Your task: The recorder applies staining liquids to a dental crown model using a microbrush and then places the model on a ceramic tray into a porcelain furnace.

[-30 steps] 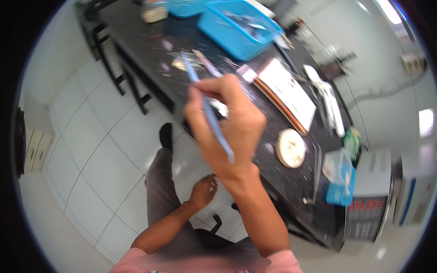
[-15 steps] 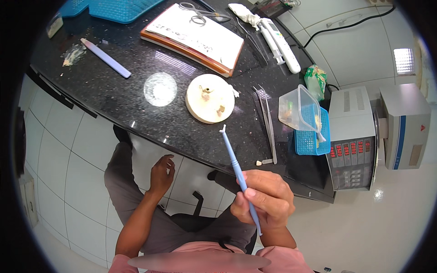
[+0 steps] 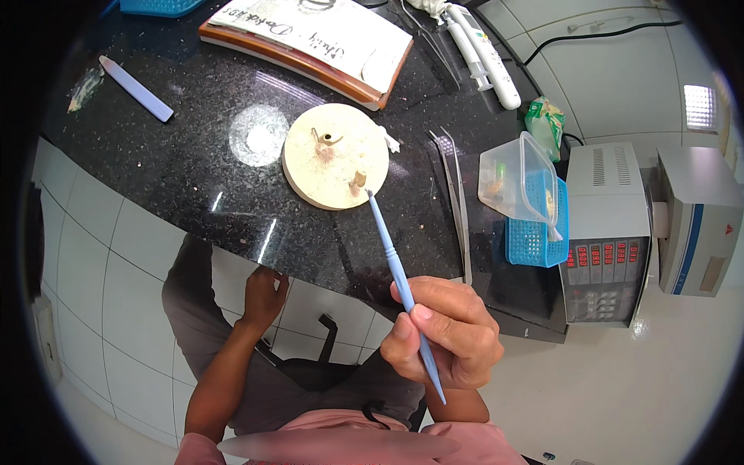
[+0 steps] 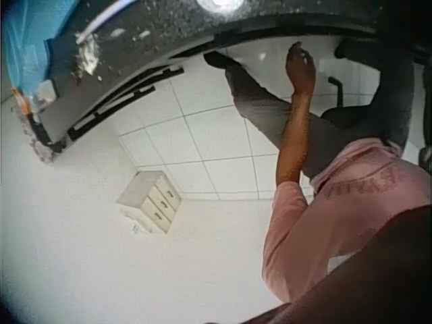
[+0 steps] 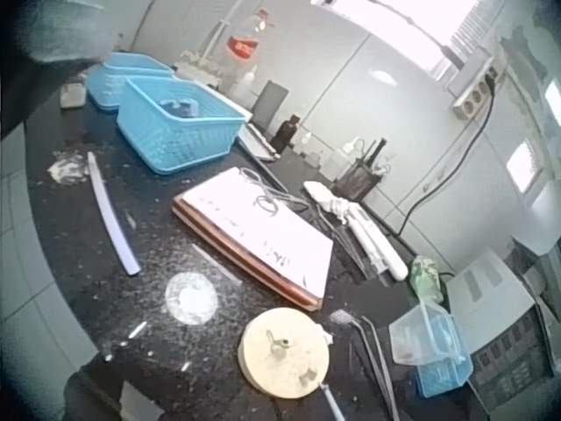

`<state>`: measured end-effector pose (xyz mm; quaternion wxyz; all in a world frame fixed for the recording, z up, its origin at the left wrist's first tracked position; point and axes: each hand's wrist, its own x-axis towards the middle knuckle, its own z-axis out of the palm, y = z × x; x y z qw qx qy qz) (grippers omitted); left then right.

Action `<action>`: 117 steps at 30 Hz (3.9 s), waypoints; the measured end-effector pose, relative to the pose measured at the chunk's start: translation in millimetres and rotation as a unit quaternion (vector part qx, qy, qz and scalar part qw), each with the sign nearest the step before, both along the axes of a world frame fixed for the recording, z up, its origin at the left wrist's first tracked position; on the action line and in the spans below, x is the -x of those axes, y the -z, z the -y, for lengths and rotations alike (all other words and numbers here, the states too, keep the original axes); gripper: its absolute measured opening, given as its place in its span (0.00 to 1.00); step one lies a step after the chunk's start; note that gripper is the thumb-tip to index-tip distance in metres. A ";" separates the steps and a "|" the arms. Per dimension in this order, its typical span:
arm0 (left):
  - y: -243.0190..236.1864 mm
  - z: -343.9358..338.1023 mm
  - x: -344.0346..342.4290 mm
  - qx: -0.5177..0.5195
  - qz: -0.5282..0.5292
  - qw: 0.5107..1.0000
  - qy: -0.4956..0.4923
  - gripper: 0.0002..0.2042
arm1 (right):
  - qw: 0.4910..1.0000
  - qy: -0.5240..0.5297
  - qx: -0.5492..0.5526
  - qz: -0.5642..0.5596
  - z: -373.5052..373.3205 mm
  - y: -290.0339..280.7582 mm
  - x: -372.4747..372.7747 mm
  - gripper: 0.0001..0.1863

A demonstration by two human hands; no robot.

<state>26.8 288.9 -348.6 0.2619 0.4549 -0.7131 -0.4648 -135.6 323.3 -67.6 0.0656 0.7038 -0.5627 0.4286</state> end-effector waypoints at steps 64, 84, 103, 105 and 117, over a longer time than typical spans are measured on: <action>0.0 1.2 2.5 0.018 0.000 1.000 0.007 0.15 | 1.000 0.000 0.025 0.005 0.5 3.7 0.4 0.11; -0.4 2.0 2.0 -0.018 -0.003 1.000 0.013 0.14 | 1.000 0.006 0.030 0.007 0.7 5.3 -0.8 0.10; 8.0 -19.9 -16.7 -0.033 0.030 0.999 0.025 0.14 | 0.983 0.051 0.144 0.099 -2.5 -36.6 41.3 0.08; -23.1 -21.4 -12.1 0.007 -0.015 1.000 0.019 0.14 | 0.978 0.055 0.175 0.095 18.1 -57.2 56.9 0.08; -261.2 63.7 -34.4 0.423 -0.063 0.903 -0.049 0.25 | 0.922 0.154 -0.193 -0.297 53.3 -80.4 68.5 0.15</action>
